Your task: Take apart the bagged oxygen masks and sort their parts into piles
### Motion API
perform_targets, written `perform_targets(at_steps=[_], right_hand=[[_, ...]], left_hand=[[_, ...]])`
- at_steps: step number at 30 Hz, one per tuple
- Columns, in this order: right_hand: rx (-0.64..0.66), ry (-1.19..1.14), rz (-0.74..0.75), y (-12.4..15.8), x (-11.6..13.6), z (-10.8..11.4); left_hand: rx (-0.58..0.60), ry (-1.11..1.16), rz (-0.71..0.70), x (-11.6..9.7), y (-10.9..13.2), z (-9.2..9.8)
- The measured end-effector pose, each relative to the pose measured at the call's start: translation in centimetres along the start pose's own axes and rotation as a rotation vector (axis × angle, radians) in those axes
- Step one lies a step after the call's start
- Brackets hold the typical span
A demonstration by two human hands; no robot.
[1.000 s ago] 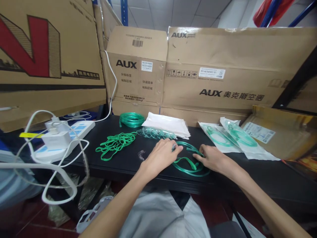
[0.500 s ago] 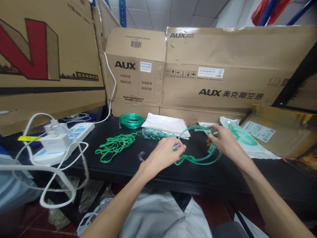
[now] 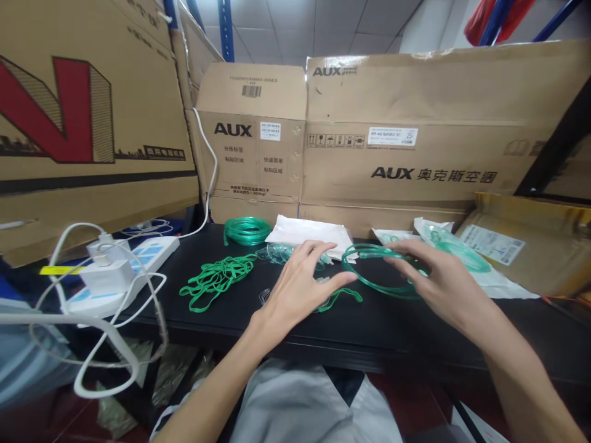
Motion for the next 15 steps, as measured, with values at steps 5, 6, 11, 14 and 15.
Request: perform_targets(at_steps=[5,6,11,14,15], right_hand=[[0.097,0.015,0.133,0.4,3.4,-0.3],[0.114,0.013,0.151,0.5,4.0,-0.4],[0.129,-0.027,0.174,0.7,5.2,-0.6],[0.136,-0.083,0.133,0.7,4.8,-0.4],[0.138,-0.102,0.119,0.7,4.6,-0.3]], left_hand=[[-0.046,0.065,-0.143,-2.4,0.3,0.3],[-0.037,0.086,-0.158,-2.6,0.4,0.3],[0.085,0.188,-0.102,-2.3,0.1,0.4],[0.112,0.187,-0.059,-1.9,-0.2,0.7],[0.114,0.178,-0.04,-1.8,-0.2,0.8]])
Point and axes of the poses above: each hand's wrist, its own y-axis away from the middle knuckle, its own z-axis out of the back of the hand, x = y × z, the point moved 3 cm from there along -y, towards the middle knuckle, and after that the axes turned 6 degrees about z, right-handed, at the moved point
